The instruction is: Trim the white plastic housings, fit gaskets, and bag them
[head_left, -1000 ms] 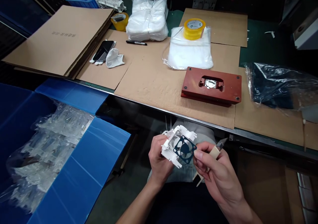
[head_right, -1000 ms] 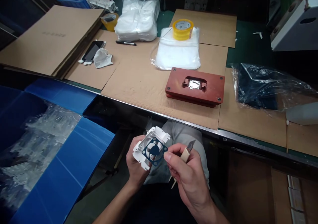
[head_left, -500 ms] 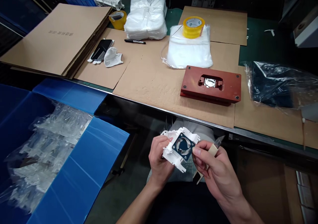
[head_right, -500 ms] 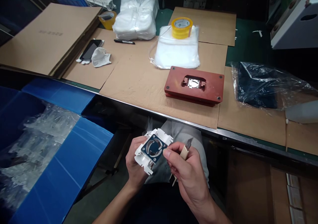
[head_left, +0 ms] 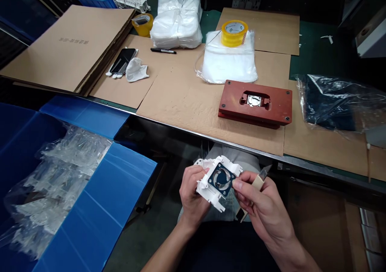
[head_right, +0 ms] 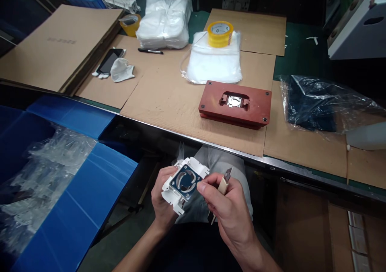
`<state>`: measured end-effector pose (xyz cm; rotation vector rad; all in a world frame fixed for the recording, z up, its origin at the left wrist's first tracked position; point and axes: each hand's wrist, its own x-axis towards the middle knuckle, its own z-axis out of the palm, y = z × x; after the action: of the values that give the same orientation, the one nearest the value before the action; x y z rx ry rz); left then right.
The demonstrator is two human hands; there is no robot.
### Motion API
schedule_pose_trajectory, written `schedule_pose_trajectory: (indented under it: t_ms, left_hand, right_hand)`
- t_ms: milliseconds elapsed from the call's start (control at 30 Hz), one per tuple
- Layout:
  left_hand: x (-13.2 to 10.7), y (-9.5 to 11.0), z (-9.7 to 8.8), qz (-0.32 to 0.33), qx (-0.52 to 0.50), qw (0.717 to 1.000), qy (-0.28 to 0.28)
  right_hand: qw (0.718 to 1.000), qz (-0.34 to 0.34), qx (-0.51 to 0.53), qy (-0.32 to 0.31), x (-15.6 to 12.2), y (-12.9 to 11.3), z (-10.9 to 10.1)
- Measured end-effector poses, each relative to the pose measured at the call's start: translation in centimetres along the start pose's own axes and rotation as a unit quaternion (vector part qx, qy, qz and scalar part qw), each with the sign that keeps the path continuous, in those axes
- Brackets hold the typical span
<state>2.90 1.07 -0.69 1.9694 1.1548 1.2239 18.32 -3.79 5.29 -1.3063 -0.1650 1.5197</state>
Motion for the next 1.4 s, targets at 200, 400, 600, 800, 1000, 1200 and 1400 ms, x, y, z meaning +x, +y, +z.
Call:
schedule_pose_trajectory:
  t_ms: [200,400,600,800,1000,1200,1400]
  left_hand:
    - [-0.05,-0.07,0.03,0.002,-0.003,1.000,0.001]
    - [-0.08,-0.06,0.01,0.007,-0.003,1.000,0.003]
    - [0.06,0.10,0.01,0.006,0.019,1.000,0.007]
    - [0.02,0.16,-0.02,0.004,0.011,1.000,0.006]
    - [0.01,0.22,0.01,0.007,0.003,1.000,0.005]
    - [0.11,0.35,-0.06,0.009,0.004,1.000,0.007]
    - [-0.04,0.34,-0.08,0.000,0.011,1.000,0.017]
  right_hand:
    - [1.000,0.004,0.001,-0.008,-0.06,0.01,-0.10]
    - [1.000,0.009,-0.003,-0.015,0.03,-0.01,-0.20]
    - [1.000,0.012,0.006,-0.015,0.00,-0.23,-0.01]
    - [1.000,0.014,0.001,-0.010,0.09,-0.13,-0.13]
    - [1.000,0.012,0.001,-0.013,-0.10,-0.11,-0.07]
    - [1.000,0.012,-0.003,-0.016,0.02,-0.10,-0.11]
    - [1.000,0.012,-0.010,-0.016,-0.04,-0.13,0.01]
